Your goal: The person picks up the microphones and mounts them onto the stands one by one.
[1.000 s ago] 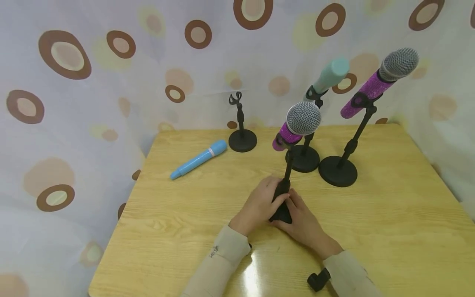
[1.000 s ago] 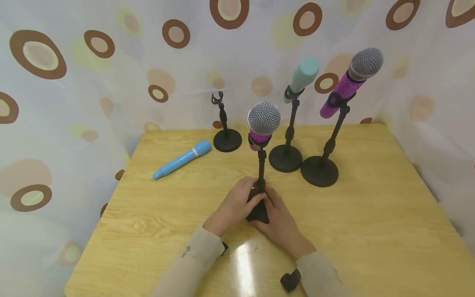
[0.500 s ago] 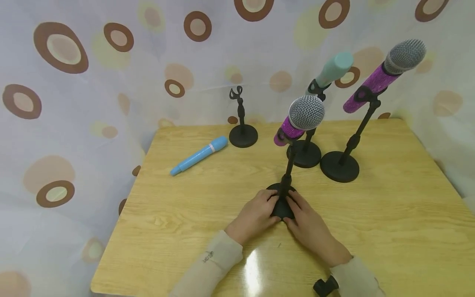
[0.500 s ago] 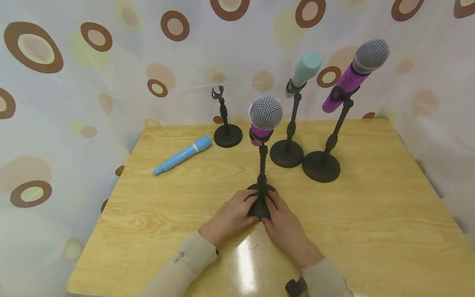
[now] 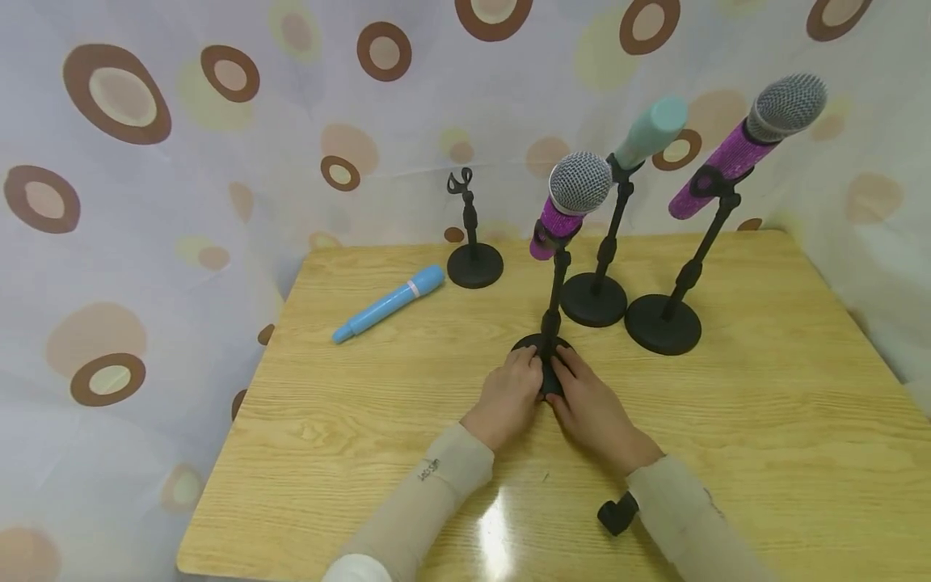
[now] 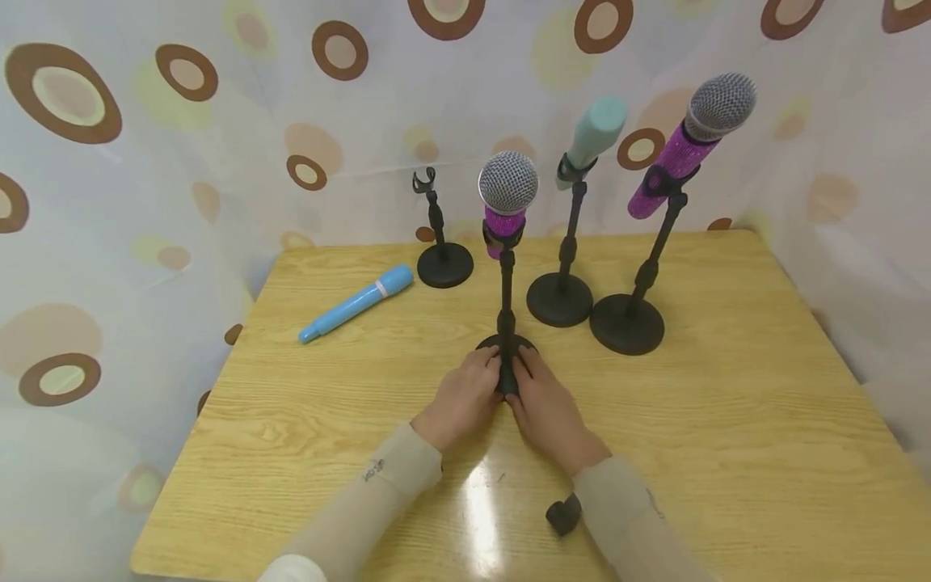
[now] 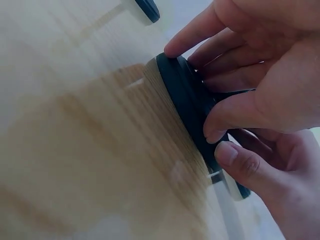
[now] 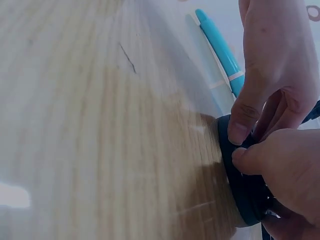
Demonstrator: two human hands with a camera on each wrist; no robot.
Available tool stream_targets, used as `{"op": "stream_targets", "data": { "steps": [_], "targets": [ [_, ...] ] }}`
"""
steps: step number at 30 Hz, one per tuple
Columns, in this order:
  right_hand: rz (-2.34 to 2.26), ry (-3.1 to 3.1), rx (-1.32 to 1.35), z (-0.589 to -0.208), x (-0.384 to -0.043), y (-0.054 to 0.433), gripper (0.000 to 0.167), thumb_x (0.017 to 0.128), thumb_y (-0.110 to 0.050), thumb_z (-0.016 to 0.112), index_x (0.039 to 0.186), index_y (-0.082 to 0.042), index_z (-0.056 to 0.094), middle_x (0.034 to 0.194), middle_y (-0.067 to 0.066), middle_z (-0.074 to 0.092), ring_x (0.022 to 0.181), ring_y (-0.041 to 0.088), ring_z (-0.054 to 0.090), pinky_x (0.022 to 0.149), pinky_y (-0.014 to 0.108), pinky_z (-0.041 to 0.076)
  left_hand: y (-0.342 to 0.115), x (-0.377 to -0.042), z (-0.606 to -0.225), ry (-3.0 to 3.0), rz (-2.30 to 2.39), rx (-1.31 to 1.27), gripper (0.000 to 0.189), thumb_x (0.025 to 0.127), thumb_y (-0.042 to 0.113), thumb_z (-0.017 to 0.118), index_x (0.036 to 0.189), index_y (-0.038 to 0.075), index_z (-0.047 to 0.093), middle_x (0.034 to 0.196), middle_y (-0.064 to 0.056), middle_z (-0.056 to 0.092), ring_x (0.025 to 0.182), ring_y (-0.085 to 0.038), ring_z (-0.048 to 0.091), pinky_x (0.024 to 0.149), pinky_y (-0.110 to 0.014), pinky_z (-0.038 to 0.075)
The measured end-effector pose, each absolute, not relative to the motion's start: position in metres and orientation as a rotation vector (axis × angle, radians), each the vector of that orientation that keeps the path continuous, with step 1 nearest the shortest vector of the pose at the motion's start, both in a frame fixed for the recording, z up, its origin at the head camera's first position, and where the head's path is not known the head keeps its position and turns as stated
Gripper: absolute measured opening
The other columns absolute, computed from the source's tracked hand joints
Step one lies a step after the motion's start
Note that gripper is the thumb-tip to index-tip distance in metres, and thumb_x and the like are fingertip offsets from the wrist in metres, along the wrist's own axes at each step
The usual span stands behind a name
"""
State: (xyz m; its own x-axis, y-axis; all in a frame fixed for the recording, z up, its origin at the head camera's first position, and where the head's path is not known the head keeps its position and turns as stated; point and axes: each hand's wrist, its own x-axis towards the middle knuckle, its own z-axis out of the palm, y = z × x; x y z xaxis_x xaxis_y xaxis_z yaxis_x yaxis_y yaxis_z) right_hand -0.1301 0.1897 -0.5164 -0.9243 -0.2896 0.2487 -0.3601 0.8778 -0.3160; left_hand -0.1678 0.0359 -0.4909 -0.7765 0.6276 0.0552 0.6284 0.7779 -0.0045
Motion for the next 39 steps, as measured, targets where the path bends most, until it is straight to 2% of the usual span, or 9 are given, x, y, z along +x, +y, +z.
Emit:
{"op": "stream_targets", "data": {
  "steps": [13, 17, 22, 28, 30, 39],
  "targets": [
    [0.451, -2.902, 0.522, -0.519, -0.176, 0.187, 0.053, 0.095, -0.013, 0.066, 0.135, 0.016, 0.049, 0.143, 0.034, 0.044, 0.133, 0.045, 0.047, 0.105, 0.051, 0.047, 0.046, -0.206, -0.493, -2.911, 0.126, -0.94, 0.032, 0.101, 0.017, 0.058, 0.128, 0.001, 0.063, 0.138, -0.014, 0.059, 0.13, -0.024, 0.055, 0.091, -0.028, 0.057],
    [0.436, -2.925, 0.525, -0.519, -0.189, 0.186, 0.051, 0.095, -0.012, 0.064, 0.135, 0.016, 0.048, 0.144, 0.034, 0.044, 0.134, 0.045, 0.047, 0.106, 0.051, 0.047, 0.048, -0.214, -0.495, -2.878, 0.162, -0.889, 0.031, 0.1, 0.017, 0.06, 0.126, 0.001, 0.064, 0.136, -0.012, 0.061, 0.128, -0.024, 0.058, 0.087, -0.027, 0.059],
    [0.415, -2.946, 0.521, -0.518, -0.203, 0.185, 0.049, 0.097, -0.011, 0.061, 0.135, 0.016, 0.049, 0.143, 0.034, 0.044, 0.133, 0.045, 0.048, 0.106, 0.051, 0.046, 0.053, -0.226, -0.499, -2.901, 0.219, -0.843, 0.033, 0.101, 0.017, 0.058, 0.13, 0.002, 0.062, 0.139, -0.011, 0.059, 0.13, -0.023, 0.056, 0.084, -0.028, 0.059],
    [0.462, -2.963, 0.535, -0.512, -0.217, 0.183, 0.046, 0.101, -0.01, 0.054, 0.137, 0.017, 0.047, 0.144, 0.035, 0.043, 0.136, 0.046, 0.044, 0.112, 0.052, 0.04, 0.055, -0.238, -0.502, -2.796, 0.29, -0.774, 0.028, 0.101, 0.015, 0.058, 0.126, 0.004, 0.066, 0.133, -0.006, 0.064, 0.123, -0.019, 0.061, 0.077, -0.026, 0.06],
    [0.458, -2.971, 0.537, -0.51, -0.222, 0.182, 0.046, 0.101, -0.011, 0.052, 0.137, 0.017, 0.046, 0.145, 0.035, 0.042, 0.137, 0.046, 0.043, 0.113, 0.052, 0.04, 0.055, -0.244, -0.502, -2.804, 0.305, -0.773, 0.029, 0.101, 0.014, 0.057, 0.127, 0.004, 0.065, 0.135, -0.006, 0.063, 0.124, -0.018, 0.06, 0.079, -0.025, 0.06],
    [0.371, -3.08, 0.483, -0.505, -0.245, 0.181, 0.05, 0.103, -0.016, 0.051, 0.142, 0.014, 0.041, 0.15, 0.034, 0.037, 0.141, 0.046, 0.038, 0.114, 0.052, 0.037, 0.055, -0.274, -0.498, -3.019, 0.266, -0.885, 0.04, 0.104, 0.014, 0.049, 0.143, 0.004, 0.05, 0.152, -0.01, 0.046, 0.141, -0.022, 0.044, 0.102, -0.027, 0.05]
  ]
}}
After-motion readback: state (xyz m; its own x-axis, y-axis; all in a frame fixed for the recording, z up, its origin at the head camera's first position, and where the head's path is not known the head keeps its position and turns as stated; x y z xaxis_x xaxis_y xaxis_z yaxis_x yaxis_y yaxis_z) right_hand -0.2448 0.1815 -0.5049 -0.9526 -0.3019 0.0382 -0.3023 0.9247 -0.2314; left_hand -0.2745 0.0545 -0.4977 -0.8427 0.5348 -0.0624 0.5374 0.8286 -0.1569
